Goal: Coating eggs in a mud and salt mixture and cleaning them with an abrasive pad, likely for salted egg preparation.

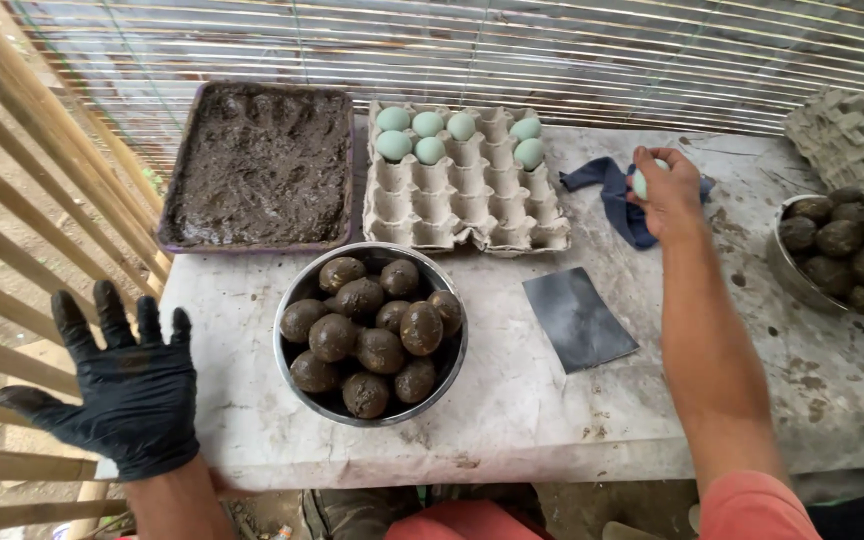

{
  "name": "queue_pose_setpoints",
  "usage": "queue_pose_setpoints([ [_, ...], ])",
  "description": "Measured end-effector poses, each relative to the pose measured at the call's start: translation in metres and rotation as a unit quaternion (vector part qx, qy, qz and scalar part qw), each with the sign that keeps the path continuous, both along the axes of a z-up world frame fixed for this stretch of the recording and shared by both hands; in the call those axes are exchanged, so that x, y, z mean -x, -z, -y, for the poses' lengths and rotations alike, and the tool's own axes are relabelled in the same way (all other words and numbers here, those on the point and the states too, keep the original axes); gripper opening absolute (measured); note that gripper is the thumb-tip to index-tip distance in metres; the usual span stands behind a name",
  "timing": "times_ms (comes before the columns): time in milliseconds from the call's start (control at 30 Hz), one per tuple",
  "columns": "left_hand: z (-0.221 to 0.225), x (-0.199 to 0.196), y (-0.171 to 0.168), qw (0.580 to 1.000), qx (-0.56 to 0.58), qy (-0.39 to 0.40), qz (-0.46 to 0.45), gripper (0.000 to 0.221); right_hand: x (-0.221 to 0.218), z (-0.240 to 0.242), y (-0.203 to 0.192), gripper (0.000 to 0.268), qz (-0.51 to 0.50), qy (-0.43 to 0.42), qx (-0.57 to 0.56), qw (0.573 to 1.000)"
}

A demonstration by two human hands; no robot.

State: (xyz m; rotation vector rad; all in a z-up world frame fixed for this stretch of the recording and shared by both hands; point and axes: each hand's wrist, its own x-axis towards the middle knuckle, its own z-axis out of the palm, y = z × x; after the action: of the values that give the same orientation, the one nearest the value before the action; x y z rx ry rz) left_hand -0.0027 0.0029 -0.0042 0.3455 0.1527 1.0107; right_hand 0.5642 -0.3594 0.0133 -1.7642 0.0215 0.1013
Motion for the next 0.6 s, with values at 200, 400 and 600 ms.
queue_pose_setpoints([
  [200,0.012,-0.014,-0.028,0.992,0.025,-0.002,0.124,0.131,0.158,-0.066,-0.095,0.046,-0.07,-0.268,-0.008,0.961],
  [400,0.003,-0.023,-0.017,1.0,0.001,-0.014,-0.025,0.095,0.148,-0.132,-0.055,0.053,0.138,-0.348,0.217,0.902],
  [600,0.0,-0.036,-0.028,0.999,-0.007,0.005,0.044,0.093,0.127,-0.178,-0.045,0.008,0.116,-0.337,0.259,0.897],
])
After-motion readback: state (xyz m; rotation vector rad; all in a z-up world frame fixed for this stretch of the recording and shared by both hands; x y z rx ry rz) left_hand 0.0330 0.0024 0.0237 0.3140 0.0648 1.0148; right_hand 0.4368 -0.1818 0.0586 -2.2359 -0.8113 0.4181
